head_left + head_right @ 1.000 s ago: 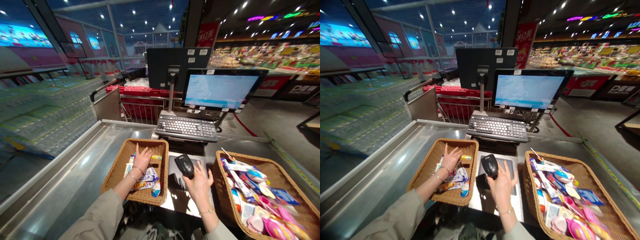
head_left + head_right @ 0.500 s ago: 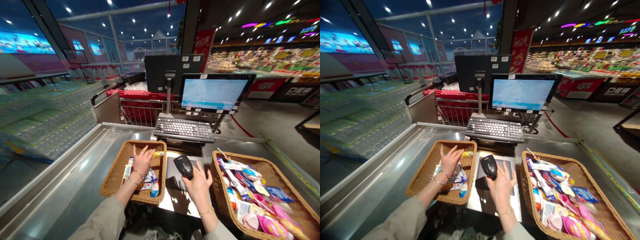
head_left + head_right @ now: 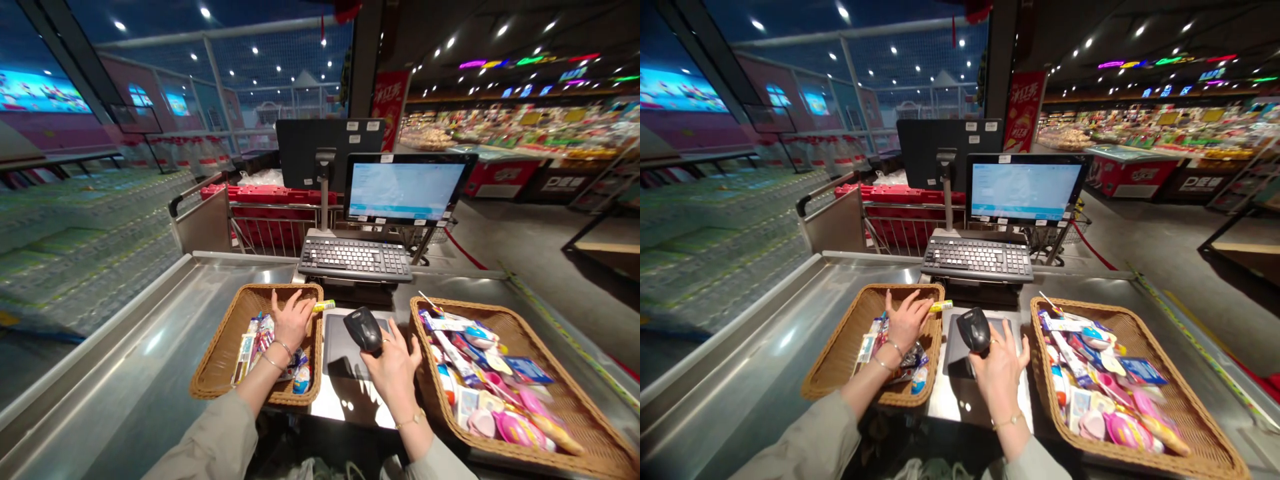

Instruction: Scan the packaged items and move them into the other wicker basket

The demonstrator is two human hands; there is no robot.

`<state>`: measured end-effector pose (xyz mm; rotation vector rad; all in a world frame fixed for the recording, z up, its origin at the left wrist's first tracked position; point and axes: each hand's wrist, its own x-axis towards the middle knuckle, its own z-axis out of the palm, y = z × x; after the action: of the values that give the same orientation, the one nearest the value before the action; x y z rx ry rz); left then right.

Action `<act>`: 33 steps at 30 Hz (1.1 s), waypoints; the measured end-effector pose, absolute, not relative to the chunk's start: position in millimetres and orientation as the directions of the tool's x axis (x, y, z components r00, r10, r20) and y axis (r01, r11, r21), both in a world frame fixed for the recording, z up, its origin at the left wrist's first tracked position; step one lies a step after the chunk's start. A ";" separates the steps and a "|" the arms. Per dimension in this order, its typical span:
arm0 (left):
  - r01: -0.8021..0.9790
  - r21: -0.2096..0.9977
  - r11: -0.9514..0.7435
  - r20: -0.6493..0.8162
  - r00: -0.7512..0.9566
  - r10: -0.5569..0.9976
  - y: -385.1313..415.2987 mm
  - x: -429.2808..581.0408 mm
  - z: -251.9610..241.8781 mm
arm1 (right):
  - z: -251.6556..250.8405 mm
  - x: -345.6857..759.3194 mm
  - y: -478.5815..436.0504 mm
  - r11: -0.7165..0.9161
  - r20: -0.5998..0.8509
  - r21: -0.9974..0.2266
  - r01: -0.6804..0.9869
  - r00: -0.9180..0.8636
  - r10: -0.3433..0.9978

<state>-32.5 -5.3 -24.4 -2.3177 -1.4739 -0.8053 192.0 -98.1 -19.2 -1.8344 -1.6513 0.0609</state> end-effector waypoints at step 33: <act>0.865 0.095 -0.493 0.577 0.356 0.735 1.7 0.4 -29.4 | -15.8 197.0 -107.1 0.028 0.410 -0.448 0.894 0.177 0.895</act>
<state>0.4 1.7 -29.4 -2.3919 -1.4392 -0.8374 197.0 -107.1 -15.8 -1.8320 -1.6852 0.0023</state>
